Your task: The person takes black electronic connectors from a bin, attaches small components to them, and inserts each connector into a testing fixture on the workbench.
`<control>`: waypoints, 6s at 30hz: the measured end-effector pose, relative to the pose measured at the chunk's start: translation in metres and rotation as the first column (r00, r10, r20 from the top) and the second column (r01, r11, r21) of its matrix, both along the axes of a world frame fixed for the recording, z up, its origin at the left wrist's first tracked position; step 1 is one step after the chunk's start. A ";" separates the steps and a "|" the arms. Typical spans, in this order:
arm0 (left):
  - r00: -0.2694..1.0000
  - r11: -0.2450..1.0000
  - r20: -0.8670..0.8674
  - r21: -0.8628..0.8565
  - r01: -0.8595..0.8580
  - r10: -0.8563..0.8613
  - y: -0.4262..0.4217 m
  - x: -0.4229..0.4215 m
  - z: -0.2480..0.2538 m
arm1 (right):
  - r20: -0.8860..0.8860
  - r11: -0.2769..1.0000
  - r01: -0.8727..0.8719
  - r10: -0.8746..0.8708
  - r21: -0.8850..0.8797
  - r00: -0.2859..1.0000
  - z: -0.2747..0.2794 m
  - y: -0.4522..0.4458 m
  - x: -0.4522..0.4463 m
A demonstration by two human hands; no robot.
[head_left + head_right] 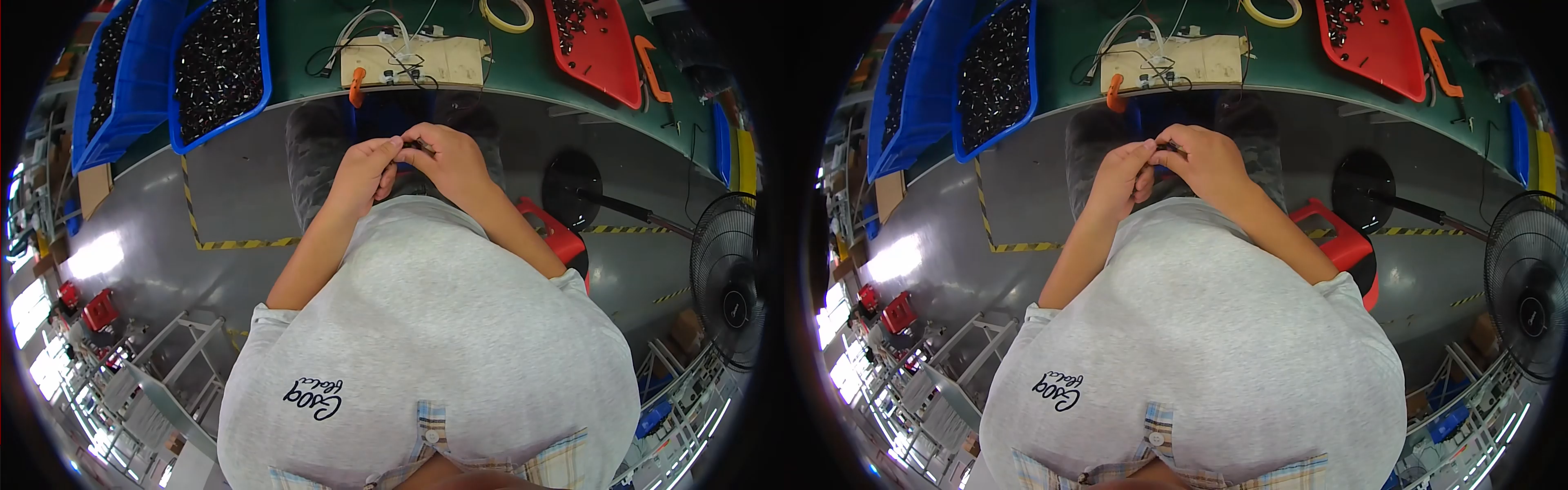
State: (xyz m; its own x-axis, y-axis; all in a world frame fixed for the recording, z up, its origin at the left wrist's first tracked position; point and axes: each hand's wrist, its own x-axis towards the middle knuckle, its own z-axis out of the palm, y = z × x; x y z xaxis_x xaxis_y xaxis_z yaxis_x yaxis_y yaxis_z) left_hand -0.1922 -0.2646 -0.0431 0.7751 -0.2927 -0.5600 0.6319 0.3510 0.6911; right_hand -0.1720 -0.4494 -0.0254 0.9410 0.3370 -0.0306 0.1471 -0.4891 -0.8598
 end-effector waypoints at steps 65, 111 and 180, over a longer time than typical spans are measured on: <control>0.943 0.780 -0.311 -0.558 -0.283 0.120 0.048 -0.012 -0.086 | -0.680 0.482 0.580 0.047 0.657 0.732 -0.026 0.064 0.036; 0.986 0.972 -0.161 -0.221 -0.084 0.049 0.031 -0.006 -0.055 | -0.152 0.998 0.009 -0.018 -0.064 0.988 -0.023 0.026 0.002; 0.884 0.818 -0.412 -0.417 -0.397 0.219 0.059 -0.008 -0.118 | -0.756 0.409 0.660 0.130 0.630 0.641 -0.012 0.064 0.037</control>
State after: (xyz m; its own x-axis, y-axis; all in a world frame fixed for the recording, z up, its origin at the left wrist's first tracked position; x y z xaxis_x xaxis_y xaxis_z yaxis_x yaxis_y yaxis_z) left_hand -0.1998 -0.2060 -0.1610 0.6641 -0.3677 -0.6510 0.5892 0.7933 0.1530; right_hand -0.1353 -0.3858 -0.0369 0.8140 0.2876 -0.5046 -0.5646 0.5957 -0.5713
